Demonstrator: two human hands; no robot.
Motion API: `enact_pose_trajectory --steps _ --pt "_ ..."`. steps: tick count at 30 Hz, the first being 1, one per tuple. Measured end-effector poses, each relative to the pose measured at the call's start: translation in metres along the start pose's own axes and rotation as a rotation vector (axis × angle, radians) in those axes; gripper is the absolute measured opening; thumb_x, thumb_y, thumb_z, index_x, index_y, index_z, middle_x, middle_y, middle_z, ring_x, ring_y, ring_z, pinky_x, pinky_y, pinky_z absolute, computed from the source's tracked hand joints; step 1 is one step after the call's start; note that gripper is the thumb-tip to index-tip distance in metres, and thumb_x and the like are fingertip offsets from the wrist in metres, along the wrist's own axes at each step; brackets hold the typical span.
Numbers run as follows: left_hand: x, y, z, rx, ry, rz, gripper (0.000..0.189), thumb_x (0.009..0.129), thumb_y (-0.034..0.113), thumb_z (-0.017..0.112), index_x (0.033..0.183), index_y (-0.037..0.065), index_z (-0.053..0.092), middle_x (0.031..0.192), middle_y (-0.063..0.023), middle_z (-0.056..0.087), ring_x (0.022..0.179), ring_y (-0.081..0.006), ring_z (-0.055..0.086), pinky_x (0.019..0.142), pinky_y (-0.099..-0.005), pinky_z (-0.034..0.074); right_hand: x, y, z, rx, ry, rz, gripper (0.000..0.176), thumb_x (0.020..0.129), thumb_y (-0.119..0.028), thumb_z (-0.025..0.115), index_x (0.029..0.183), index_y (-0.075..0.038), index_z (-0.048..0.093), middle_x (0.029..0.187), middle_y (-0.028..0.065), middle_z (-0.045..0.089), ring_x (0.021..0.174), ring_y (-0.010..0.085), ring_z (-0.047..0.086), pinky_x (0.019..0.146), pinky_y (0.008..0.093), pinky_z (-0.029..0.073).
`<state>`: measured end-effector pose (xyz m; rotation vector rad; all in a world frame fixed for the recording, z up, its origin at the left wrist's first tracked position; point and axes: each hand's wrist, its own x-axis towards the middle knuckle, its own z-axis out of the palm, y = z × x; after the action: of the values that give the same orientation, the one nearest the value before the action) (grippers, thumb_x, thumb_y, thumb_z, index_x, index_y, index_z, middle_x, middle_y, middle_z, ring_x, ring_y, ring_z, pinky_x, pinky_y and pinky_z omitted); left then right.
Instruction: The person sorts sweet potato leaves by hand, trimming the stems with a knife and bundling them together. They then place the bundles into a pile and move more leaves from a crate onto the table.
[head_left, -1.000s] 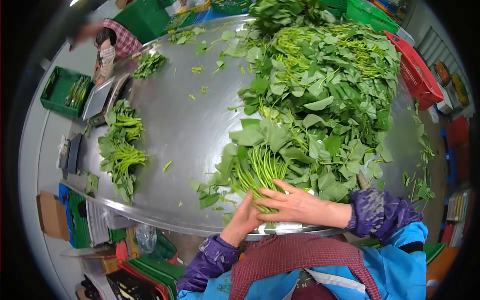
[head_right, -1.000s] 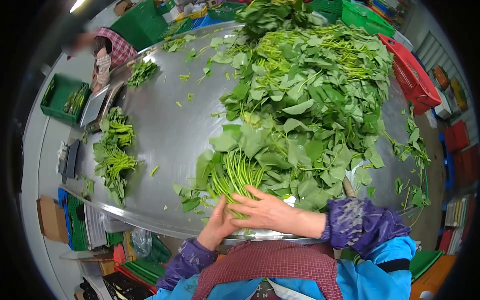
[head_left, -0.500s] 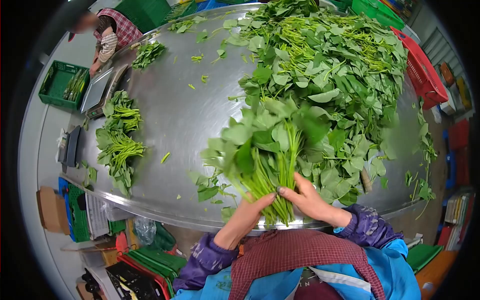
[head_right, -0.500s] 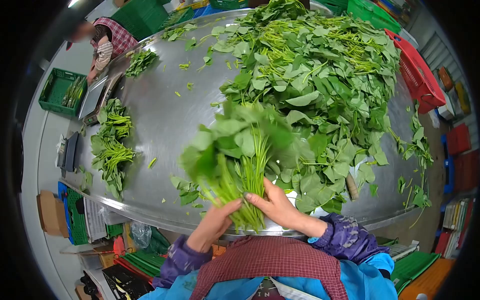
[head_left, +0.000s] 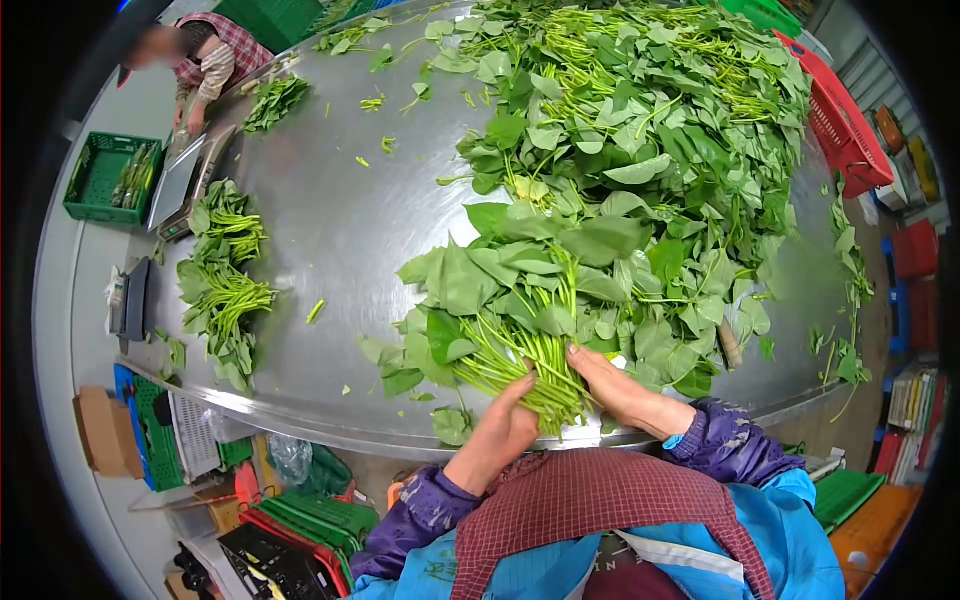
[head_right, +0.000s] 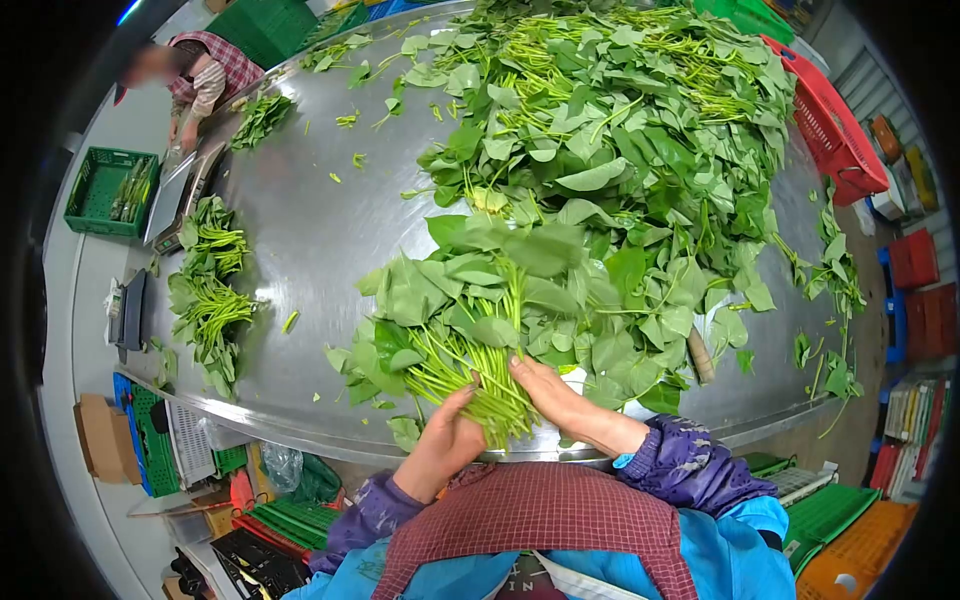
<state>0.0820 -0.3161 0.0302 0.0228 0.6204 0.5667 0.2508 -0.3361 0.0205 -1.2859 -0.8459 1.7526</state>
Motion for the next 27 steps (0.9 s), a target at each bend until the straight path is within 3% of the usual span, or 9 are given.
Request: enact_pose_trajectory --steps 2,4,5,8,12,16,20,24,27 --pt "0.008 -0.004 0.003 0.162 0.087 -0.012 0.032 0.086 0.017 0.053 0.116 0.006 0.048 0.117 -0.0084 0.053 0.105 -0.0227 0.052 0.092 -0.04 0.041 -0.003 -0.012 -0.005 -0.175 -0.012 -0.146 0.05 0.095 -0.039 0.031 0.12 0.003 0.044 0.11 0.0142 0.057 0.098 0.0278 0.055 0.088 0.038 0.041" --pt "0.011 0.0 0.003 0.184 0.067 -0.046 0.033 0.086 0.014 0.053 0.117 0.005 0.048 0.113 -0.0072 0.055 0.101 -0.0193 0.055 0.088 -0.036 0.044 -0.014 -0.04 -0.01 -0.961 -0.005 0.128 0.05 0.093 -0.043 0.034 0.113 0.001 0.048 0.092 0.0155 0.062 0.081 0.032 0.059 0.075 0.0425 0.045" --pt "0.012 0.001 0.003 0.233 0.078 -0.064 0.034 0.086 0.013 0.054 0.118 0.005 0.047 0.112 -0.007 0.056 0.1 -0.0191 0.055 0.087 -0.0353 0.045 -0.017 -0.04 -0.012 -1.149 0.134 -0.006 0.043 0.086 -0.042 0.05 0.102 -0.002 0.051 0.07 0.0114 0.059 0.064 0.0321 0.058 0.059 0.0424 0.046" --pt "0.011 -0.001 0.006 0.291 0.097 -0.067 0.036 0.083 0.009 0.056 0.118 0.005 0.047 0.11 -0.0055 0.056 0.098 -0.0173 0.055 0.086 -0.0324 0.045 -0.024 -0.067 -0.007 -1.106 0.453 -0.317 0.04 0.077 -0.037 0.064 0.096 -0.004 0.051 0.061 0.0076 0.053 0.06 0.026 0.058 0.053 0.0383 0.045" --pt "0.009 -0.012 0.016 0.354 0.107 0.072 0.039 0.081 0.001 0.056 0.118 0.004 0.045 0.11 -0.004 0.054 0.101 -0.0148 0.052 0.088 -0.0294 0.043 -0.003 -0.073 0.012 -1.221 0.509 -0.735 0.044 0.068 -0.028 0.072 0.099 -0.005 0.05 0.071 0.0077 0.051 0.059 0.023 0.056 0.049 0.0336 0.045" --pt "0.01 -0.015 0.013 0.441 0.077 0.114 0.041 0.082 0.002 0.055 0.121 0.002 0.042 0.112 -0.0094 0.055 0.103 -0.0208 0.054 0.088 -0.0353 0.045 0.015 -0.056 -0.003 -1.187 0.461 -0.716 0.027 0.071 -0.019 0.067 0.087 -0.004 0.052 0.072 0.0105 0.049 0.061 0.025 0.055 0.05 0.0338 0.044" --pt "0.007 -0.004 0.018 0.323 -0.04 -0.015 0.043 0.085 0.008 0.052 0.124 0.0 0.039 0.118 -0.0137 0.052 0.111 -0.0242 0.05 0.091 -0.0374 0.043 -0.002 -0.063 -0.017 -0.101 0.25 -0.182 0.014 0.084 -0.013 0.059 0.093 -0.004 0.053 0.072 -0.0011 0.051 0.061 0.0064 0.05 0.048 0.0216 0.041" --pt "0.009 -0.003 0.019 0.164 -0.116 -0.115 0.046 0.086 0.019 0.049 0.126 0.0 0.038 0.119 -0.0165 0.051 0.111 -0.0271 0.05 0.091 -0.0393 0.042 -0.018 -0.047 -0.014 0.108 0.368 -0.395 0.016 0.084 -0.008 0.058 0.098 -0.001 0.052 0.088 0.0031 0.055 0.062 0.0053 0.048 0.049 0.0192 0.041" --pt "0.007 -0.004 0.019 0.027 -0.115 -0.076 0.046 0.085 0.022 0.05 0.125 0.001 0.04 0.114 -0.0143 0.054 0.104 -0.027 0.054 0.089 -0.0383 0.043 -0.033 -0.051 -0.017 -0.668 0.285 -0.916 0.015 0.069 0.005 0.058 0.083 -0.002 0.057 0.106 0.0118 0.051 0.07 0.0142 0.055 0.057 0.0227 0.046"
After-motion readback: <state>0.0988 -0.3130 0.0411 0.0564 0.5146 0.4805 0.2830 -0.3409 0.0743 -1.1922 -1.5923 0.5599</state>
